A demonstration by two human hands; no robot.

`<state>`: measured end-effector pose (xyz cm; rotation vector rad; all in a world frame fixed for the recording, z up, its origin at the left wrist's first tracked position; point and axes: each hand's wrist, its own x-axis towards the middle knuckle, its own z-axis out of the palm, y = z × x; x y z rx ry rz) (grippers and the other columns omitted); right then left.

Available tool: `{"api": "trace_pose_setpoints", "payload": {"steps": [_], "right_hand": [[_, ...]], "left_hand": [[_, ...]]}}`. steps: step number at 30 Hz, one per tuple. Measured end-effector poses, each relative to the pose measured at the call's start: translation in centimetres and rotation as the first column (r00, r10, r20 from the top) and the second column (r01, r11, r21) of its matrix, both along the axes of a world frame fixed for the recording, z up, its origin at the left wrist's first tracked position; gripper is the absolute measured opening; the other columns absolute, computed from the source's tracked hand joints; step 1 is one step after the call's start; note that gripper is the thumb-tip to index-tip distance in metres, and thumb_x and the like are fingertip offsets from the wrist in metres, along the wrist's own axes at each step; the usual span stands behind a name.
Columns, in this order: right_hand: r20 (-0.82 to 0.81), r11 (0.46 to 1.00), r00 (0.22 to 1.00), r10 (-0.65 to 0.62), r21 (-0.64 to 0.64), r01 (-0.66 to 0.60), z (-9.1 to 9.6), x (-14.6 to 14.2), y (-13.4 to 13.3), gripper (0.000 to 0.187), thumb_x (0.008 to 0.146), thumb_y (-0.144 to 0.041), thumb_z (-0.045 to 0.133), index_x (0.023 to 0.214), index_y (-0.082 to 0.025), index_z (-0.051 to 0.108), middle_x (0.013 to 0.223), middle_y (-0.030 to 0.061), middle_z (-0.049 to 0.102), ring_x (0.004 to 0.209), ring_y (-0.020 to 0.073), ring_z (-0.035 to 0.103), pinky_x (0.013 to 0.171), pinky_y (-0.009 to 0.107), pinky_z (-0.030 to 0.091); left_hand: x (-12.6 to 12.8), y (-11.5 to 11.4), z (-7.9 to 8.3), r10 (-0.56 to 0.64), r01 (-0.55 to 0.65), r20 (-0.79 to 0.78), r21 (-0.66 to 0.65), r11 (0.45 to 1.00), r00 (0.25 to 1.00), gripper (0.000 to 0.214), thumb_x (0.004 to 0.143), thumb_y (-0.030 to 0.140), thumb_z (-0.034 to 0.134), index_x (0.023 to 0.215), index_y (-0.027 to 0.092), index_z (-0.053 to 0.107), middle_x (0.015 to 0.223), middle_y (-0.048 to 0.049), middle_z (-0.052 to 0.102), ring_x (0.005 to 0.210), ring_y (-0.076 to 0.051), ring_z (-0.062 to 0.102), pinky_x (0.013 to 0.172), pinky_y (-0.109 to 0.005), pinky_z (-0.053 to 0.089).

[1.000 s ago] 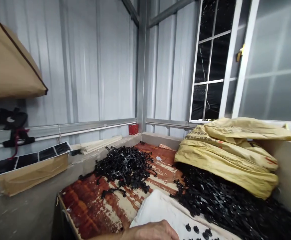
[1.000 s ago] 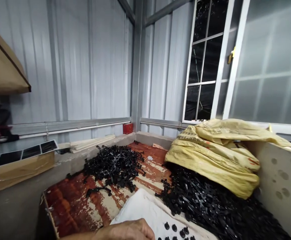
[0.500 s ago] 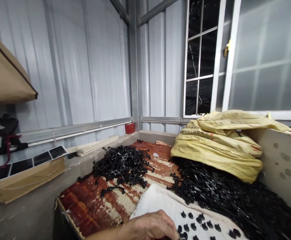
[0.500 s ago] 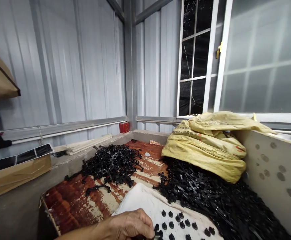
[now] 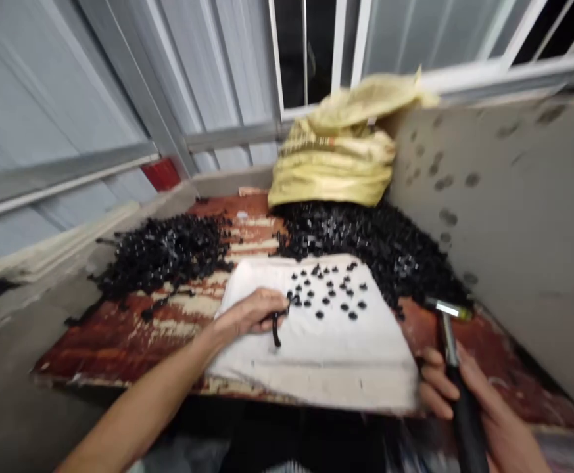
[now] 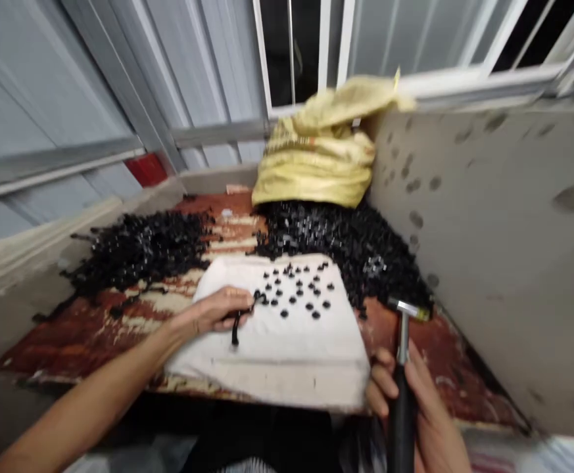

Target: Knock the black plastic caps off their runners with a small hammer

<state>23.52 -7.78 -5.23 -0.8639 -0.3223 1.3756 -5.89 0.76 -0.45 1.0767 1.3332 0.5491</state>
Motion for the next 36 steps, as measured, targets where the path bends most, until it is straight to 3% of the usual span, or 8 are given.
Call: {"api": "trace_pose_setpoints", "payload": {"steps": [1, 3, 10, 20, 28, 32, 36], "right_hand": [[-0.046, 0.992, 0.999, -0.014, -0.124, 0.008, 0.6, -0.3, 0.1, 0.037, 0.056, -0.020, 0.081, 0.089, -0.024, 0.064, 0.078, 0.0009, 0.051, 0.047, 0.0062, 0.043, 0.034, 0.017, 0.042], [-0.042, 0.976, 0.997, -0.069, -0.210, 0.059, 1.5, -0.6, 0.5, 0.040, 0.052, -0.014, 0.078, 0.087, -0.021, 0.063, 0.078, 0.0004, 0.049, 0.047, 0.0044, 0.040, 0.033, 0.014, 0.039], [-0.045, 0.974, 0.995, -0.087, -0.214, 0.076, 1.2, -0.1, 0.2, 0.038, 0.057, -0.009, 0.074, 0.094, -0.018, 0.068, 0.084, 0.0036, 0.049, 0.051, 0.0047, 0.038, 0.034, 0.013, 0.041], [0.031, 0.966, 0.995, -0.091, -0.242, 0.096, 0.9, 0.1, 0.6, 0.035, 0.058, -0.013, 0.076, 0.092, -0.021, 0.070, 0.080, 0.0038, 0.048, 0.050, 0.0063, 0.031, 0.030, 0.014, 0.034], [0.035, 0.968, 0.996, -0.081, -0.233, 0.087, 1.1, -0.2, 0.7, 0.040, 0.057, -0.013, 0.081, 0.095, -0.019, 0.068, 0.082, 0.0009, 0.051, 0.052, 0.0047, 0.038, 0.035, 0.011, 0.041], [0.196, 0.970, 0.980, 0.023, -0.241, 0.025, 2.0, -0.9, 0.5, 0.046, 0.049, -0.014, 0.084, 0.093, -0.020, 0.070, 0.076, -0.0003, 0.052, 0.048, 0.0053, 0.039, 0.031, 0.013, 0.039], [0.523, 0.991, 0.842, 0.134, -0.095, -0.099, 2.7, -2.2, -0.6, 0.057, 0.068, -0.032, 0.081, 0.123, -0.035, 0.065, 0.079, 0.0013, 0.061, 0.044, 0.0105, 0.046, 0.029, 0.020, 0.041]], "left_hand": [[-0.1, 0.2, -0.2, 0.004, -0.004, 0.021, 0.005, 1.000, 1.000, 0.036, 0.062, 0.045, 0.075, 0.064, 0.014, 0.055, 0.045, 0.0025, 0.056, 0.027, -0.002, 0.032, 0.028, -0.014, 0.014], [-0.3, 0.7, -0.5, -0.017, 0.018, 0.040, -0.029, 0.999, 0.999, 0.031, 0.070, 0.039, 0.073, 0.066, 0.013, 0.057, 0.047, 0.0009, 0.057, 0.027, -0.002, 0.033, 0.027, -0.015, 0.015], [-0.1, 0.9, 0.0, -0.026, 0.030, 0.062, -0.070, 0.997, 0.998, 0.022, 0.088, 0.018, 0.058, 0.067, 0.011, 0.059, 0.050, -0.0008, 0.060, 0.027, -0.002, 0.037, 0.029, -0.015, 0.017], [-0.1, 1.2, 0.5, -0.044, 0.047, 0.028, -0.117, 0.992, 0.999, 0.025, 0.089, 0.014, 0.053, 0.065, 0.012, 0.058, 0.049, -0.0012, 0.059, 0.026, -0.002, 0.036, 0.028, -0.015, 0.015], [-0.3, 1.6, 1.0, -0.104, 0.099, -0.045, -0.108, 0.989, 0.994, 0.023, 0.087, 0.020, 0.059, 0.065, 0.014, 0.058, 0.050, -0.0004, 0.060, 0.028, -0.002, 0.038, 0.028, -0.014, 0.018], [-0.3, 1.6, 1.1, -0.123, 0.116, -0.061, -0.101, 0.988, 0.991, 0.028, 0.088, 0.020, 0.058, 0.061, 0.015, 0.055, 0.051, -0.0002, 0.060, 0.028, -0.002, 0.038, 0.029, -0.015, 0.018], [-0.5, 1.4, 0.8, -0.154, 0.151, -0.059, -0.054, 0.987, 0.986, 0.029, 0.089, 0.020, 0.056, 0.061, 0.016, 0.053, 0.050, 0.0004, 0.059, 0.028, -0.002, 0.036, 0.030, -0.015, 0.019]]}}
